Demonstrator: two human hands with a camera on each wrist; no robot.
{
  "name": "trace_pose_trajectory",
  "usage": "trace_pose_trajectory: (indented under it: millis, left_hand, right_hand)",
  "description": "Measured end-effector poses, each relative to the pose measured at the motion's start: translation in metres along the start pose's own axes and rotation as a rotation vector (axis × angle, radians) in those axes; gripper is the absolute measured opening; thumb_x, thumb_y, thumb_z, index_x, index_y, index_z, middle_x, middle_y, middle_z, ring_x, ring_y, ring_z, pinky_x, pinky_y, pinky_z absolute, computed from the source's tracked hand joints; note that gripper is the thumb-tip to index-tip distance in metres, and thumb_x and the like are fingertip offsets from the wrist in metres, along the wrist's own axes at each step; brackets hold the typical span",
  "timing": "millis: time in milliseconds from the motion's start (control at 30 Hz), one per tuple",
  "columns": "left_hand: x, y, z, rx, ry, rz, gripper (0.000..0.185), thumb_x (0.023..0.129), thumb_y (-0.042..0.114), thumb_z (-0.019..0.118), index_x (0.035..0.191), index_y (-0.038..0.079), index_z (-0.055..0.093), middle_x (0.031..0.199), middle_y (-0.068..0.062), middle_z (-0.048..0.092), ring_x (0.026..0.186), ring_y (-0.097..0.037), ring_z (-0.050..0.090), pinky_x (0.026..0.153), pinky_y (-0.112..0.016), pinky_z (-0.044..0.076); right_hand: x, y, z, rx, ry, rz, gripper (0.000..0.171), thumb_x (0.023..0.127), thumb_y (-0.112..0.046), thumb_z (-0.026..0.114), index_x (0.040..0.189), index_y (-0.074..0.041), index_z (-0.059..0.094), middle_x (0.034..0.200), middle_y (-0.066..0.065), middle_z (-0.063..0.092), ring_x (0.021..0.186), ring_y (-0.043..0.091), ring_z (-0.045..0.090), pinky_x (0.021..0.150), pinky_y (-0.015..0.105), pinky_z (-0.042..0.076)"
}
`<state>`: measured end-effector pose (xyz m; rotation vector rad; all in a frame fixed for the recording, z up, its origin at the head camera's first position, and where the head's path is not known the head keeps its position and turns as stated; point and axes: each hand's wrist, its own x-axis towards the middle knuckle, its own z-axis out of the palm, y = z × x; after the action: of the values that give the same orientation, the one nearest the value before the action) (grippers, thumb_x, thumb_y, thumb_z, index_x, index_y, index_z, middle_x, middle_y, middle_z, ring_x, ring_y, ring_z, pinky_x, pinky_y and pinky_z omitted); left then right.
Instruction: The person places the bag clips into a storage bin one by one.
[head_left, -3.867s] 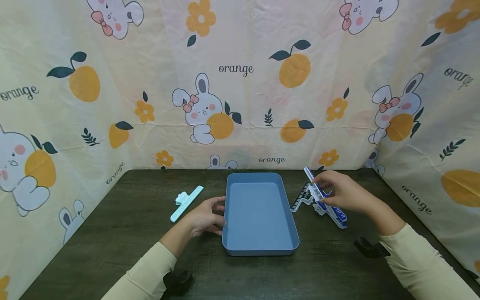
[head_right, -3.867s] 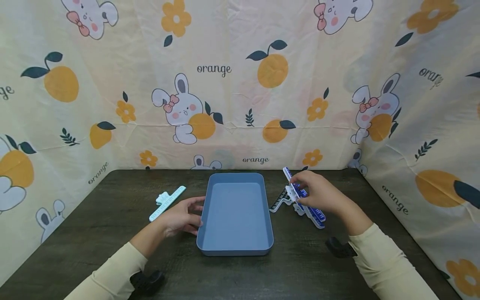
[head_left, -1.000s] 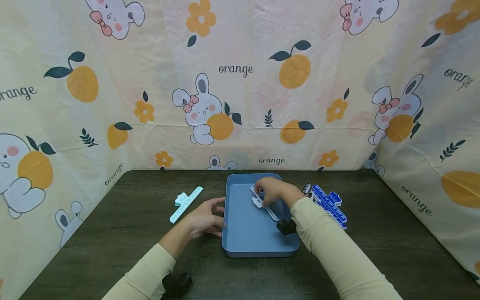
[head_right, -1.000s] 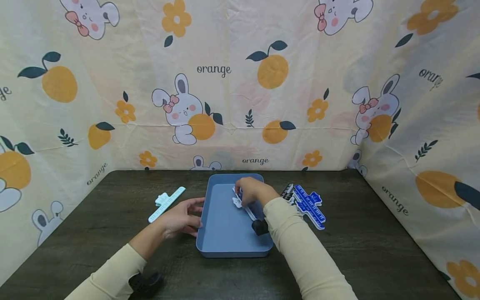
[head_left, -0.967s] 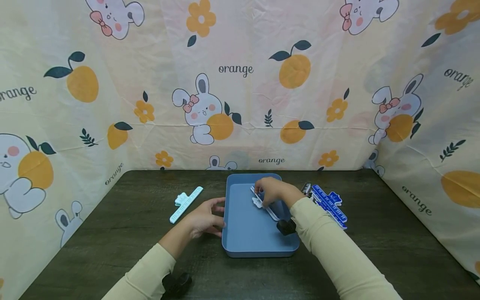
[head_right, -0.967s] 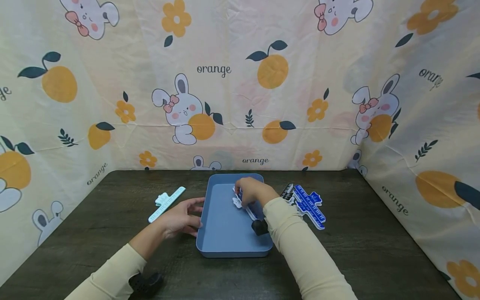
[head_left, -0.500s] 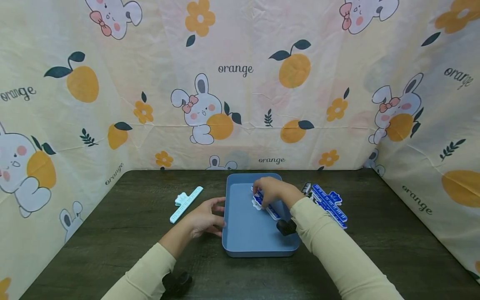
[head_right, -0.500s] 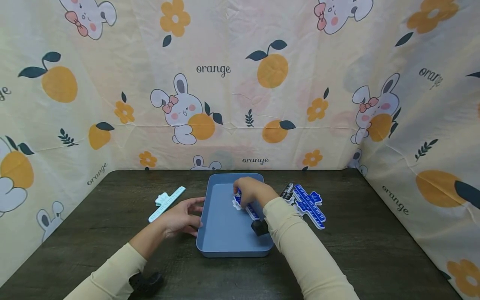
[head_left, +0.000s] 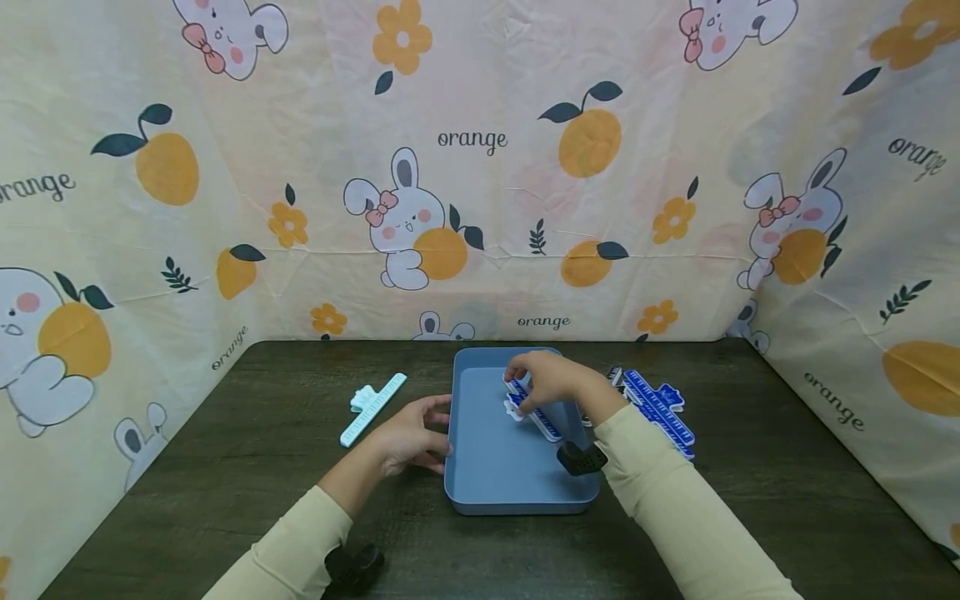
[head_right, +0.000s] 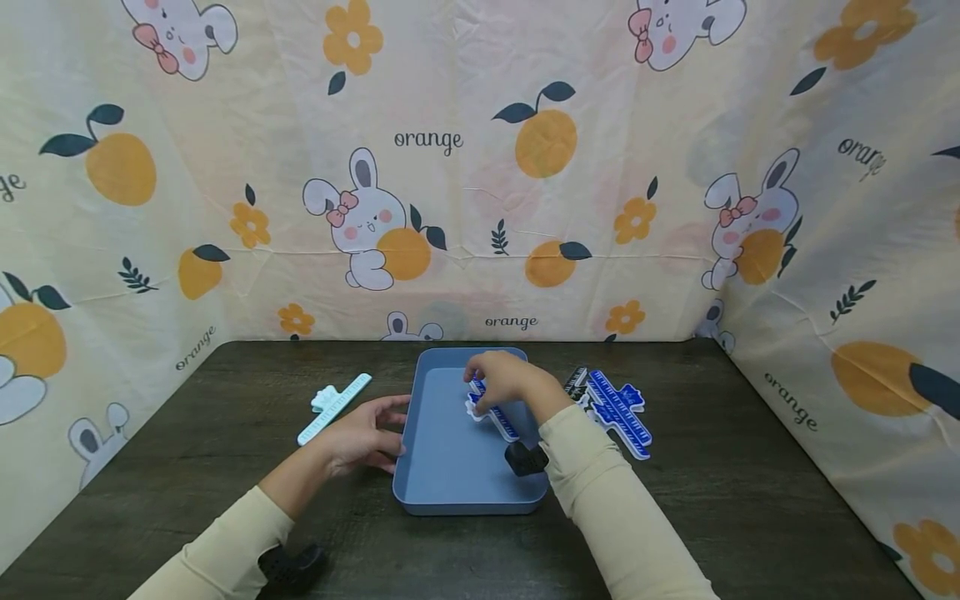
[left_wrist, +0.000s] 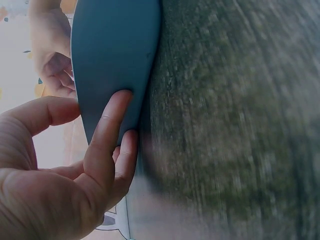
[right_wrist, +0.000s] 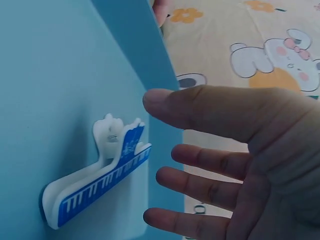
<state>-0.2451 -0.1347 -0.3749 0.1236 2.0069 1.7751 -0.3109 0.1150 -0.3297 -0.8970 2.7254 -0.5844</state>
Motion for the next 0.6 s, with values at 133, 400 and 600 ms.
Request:
trace_pose_trajectory:
  millis: [133, 400, 600]
  left_hand:
    - [0.0, 0.0, 0.0, 0.0, 0.001, -0.004, 0.085, 0.075, -0.018, 0.06, 0.151, 0.001, 0.026, 0.135, -0.028, 0.042, 0.082, -0.029, 0.064, 0.058, -0.04, 0.059]
    - [0.001, -0.001, -0.001, 0.004, -0.006, -0.001, 0.085, 0.075, -0.017, 0.06, 0.151, 0.001, 0.026, 0.135, -0.028, 0.042, 0.079, -0.028, 0.063, 0.056, -0.037, 0.058]
    - [0.003, -0.002, -0.002, 0.003, -0.009, 0.003, 0.086, 0.075, -0.017, 0.061, 0.151, 0.001, 0.026, 0.135, -0.028, 0.043, 0.081, -0.028, 0.062, 0.058, -0.039, 0.059]
  right_hand:
    - [-0.008, -0.002, -0.004, -0.006, 0.009, -0.016, 0.049, 0.074, -0.014, 0.084, 0.118, -0.004, 0.063, 0.122, 0.018, 0.06, 0.105, 0.035, 0.061, 0.085, 0.043, 0.054]
    - [-0.025, -0.004, -0.01, -0.019, 0.032, -0.049, 0.05, 0.074, -0.013, 0.084, 0.119, -0.004, 0.063, 0.121, 0.016, 0.06, 0.106, 0.037, 0.061, 0.086, 0.043, 0.054]
    - [-0.037, -0.006, -0.012, -0.051, 0.072, -0.071, 0.05, 0.075, -0.012, 0.084, 0.12, -0.004, 0.064, 0.122, 0.012, 0.061, 0.105, 0.034, 0.062, 0.085, 0.042, 0.054]
